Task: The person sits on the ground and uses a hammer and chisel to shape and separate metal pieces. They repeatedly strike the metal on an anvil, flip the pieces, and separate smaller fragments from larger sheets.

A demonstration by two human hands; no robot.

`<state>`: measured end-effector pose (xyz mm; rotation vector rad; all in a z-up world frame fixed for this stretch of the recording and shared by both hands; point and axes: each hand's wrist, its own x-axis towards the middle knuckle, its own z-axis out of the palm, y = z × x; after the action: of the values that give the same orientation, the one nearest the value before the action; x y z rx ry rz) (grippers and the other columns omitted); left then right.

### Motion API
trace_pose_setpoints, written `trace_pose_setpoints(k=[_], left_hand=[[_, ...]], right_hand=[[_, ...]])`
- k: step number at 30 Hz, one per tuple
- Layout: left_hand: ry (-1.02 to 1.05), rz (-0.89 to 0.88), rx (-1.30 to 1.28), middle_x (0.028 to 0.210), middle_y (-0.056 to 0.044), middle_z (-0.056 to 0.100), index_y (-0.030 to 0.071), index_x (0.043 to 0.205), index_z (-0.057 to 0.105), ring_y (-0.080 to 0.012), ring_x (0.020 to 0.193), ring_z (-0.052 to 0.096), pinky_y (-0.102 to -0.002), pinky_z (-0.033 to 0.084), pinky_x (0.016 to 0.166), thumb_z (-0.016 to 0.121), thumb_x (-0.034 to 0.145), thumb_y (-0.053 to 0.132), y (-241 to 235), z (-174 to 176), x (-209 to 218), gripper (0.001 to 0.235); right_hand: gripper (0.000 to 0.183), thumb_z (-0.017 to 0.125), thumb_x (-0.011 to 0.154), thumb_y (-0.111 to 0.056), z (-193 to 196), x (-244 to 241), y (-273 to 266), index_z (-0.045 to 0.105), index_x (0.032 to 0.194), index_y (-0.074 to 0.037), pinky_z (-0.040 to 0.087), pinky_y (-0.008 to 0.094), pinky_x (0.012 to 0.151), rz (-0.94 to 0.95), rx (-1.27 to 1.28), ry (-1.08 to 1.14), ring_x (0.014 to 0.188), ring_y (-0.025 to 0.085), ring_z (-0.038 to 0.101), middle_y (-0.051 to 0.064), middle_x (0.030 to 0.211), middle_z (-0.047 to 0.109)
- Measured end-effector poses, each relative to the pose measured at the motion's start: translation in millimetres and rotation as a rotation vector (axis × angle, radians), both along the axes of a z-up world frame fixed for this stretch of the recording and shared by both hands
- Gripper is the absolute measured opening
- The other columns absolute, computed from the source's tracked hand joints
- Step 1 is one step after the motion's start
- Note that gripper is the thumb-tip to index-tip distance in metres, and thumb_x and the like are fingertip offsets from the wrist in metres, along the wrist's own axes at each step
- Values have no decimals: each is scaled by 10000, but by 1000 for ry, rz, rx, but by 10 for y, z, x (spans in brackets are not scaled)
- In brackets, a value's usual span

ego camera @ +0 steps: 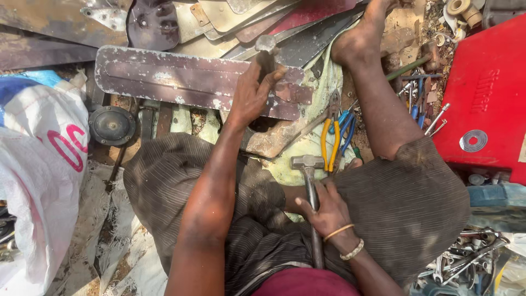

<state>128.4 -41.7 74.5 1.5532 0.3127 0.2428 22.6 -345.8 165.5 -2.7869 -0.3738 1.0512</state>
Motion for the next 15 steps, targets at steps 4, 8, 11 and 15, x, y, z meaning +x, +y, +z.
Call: trace_pose_setpoints(k=[4,8,11,15], left_hand=[[-59,24,-84,1230,-114,771,168,1420,573,-276,1132,763,-536,608,992,593,984,505,-68,-103,-55,551],[-125,48,-154,1232,-152,754,124,1456,533,-271,1194,733,-479,621,1021,666,980,462,-32,-139,-16,599],[-178,44,-199,1246,-171,759,105,1469,548,-272,1227,722,-468,599,1069,692,999,424,-21,-156,-15,586],[-145,52,-177,1217,-157,760,111,1440,565,-257,1193,729,-471,606,1036,689,979,405,-12,-130,-30,561]], right_hand=[[1048,805,770,-199,-215,-241,-155,175,1600,-84,553,484,955,30,273,-18,1210,497,586,343,1464,430],[1072,764,763,-82,-344,-131,-175,99,1603,-127,498,488,1044,5,274,38,1275,494,549,338,1477,425],[1064,730,773,-81,-351,-106,-202,84,1616,-149,514,468,1046,-60,198,99,1261,464,583,310,1474,444],[1057,742,773,-69,-334,-150,-186,100,1608,-157,510,459,1048,-54,219,80,1294,463,555,300,1498,427]])
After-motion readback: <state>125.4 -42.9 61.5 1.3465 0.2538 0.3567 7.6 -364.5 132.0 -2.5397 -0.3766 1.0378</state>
